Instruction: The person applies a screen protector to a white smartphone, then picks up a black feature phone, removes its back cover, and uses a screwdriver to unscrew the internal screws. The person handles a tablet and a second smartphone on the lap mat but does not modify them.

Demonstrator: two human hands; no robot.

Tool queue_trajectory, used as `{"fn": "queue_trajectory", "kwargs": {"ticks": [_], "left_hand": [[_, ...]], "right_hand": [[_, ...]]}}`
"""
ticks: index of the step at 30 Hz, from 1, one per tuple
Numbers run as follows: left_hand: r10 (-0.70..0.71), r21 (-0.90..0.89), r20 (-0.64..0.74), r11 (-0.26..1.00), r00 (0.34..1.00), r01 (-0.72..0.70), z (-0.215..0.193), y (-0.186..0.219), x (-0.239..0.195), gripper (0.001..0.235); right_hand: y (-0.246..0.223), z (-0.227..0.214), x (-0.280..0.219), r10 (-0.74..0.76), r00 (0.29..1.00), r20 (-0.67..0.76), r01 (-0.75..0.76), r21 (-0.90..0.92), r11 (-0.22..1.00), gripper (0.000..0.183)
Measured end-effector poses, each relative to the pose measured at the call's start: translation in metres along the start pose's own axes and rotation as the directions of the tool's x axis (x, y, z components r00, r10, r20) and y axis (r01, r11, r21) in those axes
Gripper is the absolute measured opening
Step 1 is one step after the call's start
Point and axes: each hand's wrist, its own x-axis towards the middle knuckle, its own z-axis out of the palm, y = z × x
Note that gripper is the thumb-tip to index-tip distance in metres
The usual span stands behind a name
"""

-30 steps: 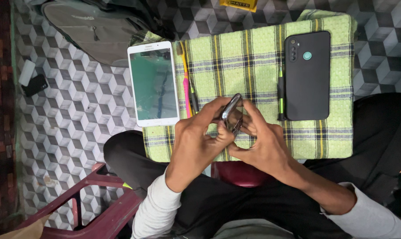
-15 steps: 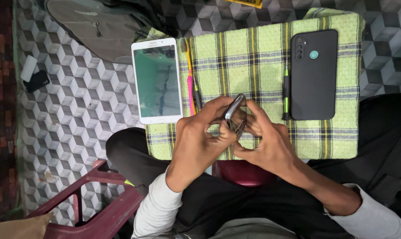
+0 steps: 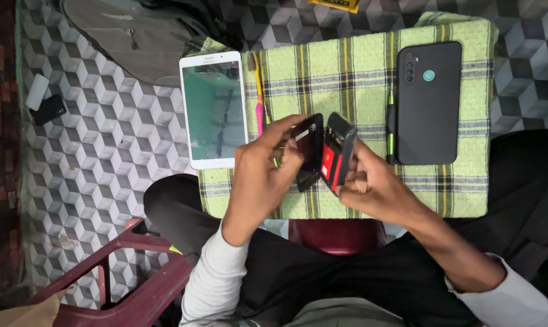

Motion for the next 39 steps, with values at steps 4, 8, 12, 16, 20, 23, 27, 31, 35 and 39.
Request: {"fn": "queue_trajectory", "kwargs": {"ticks": [4,8,12,16,20,23,27,31,35,39], "left_hand": [[-0.107,-0.118,0.029,0.987,0.994,0.110,0.002,-0.010,0.007,0.037],[-0.011,-0.109,-0.001,0.994,1.000,0.011,0.003,-0.025,0.006,0.036],[-0.032,-0.148,-0.106,0.989,0.994,0.016,0.002,-0.041,0.005,0.021],[-0.094,-0.131,-0.268,0.989,0.959,0.060,-0.024,-0.051,-0.004,0.016],[-0.084,-0.029,-0.438,0.996,0.895,0.079,-0.063,-0.065,-0.009,0.017],[-0.052,-0.025,-0.468,0.999,0.882,0.045,-0.079,-0.077,-0.005,0.018],[0.051,0.066,-0.476,0.998,0.878,-0.023,-0.082,-0.088,0.001,0.023],[0.079,0.140,-0.564,0.990,0.822,0.001,-0.084,-0.093,0.007,0.033],[0.058,0.250,-0.582,0.962,0.811,0.111,-0.086,-0.097,0.009,0.032],[0.256,0.418,-0.539,0.909,0.802,-0.009,-0.089,-0.101,0.011,0.036]], "right_hand": [[0.001,-0.002,-0.002,0.120,0.990,-0.075,-0.112,0.104,0.988,0.069],[-0.009,0.005,0.001,0.141,0.986,-0.093,-0.113,0.258,0.960,0.051],[-0.020,0.009,0.004,0.160,0.979,-0.124,-0.129,0.226,0.966,0.049],[-0.029,0.011,0.004,0.196,0.977,-0.082,-0.162,0.307,0.938,0.048],[-0.032,0.014,0.003,0.282,0.955,-0.094,-0.245,0.287,0.926,0.046],[-0.035,0.018,0.002,0.276,0.956,-0.100,-0.240,0.275,0.931,0.045],[-0.042,0.021,0.003,0.252,0.962,-0.105,-0.220,0.248,0.943,0.045],[-0.052,0.025,0.006,0.290,0.952,-0.094,-0.273,0.165,0.948,0.041],[-0.057,0.029,0.006,0.267,0.962,-0.062,-0.241,0.273,0.931,0.043],[-0.060,0.030,0.005,0.102,0.994,-0.042,-0.089,0.252,0.964,0.048]]}}
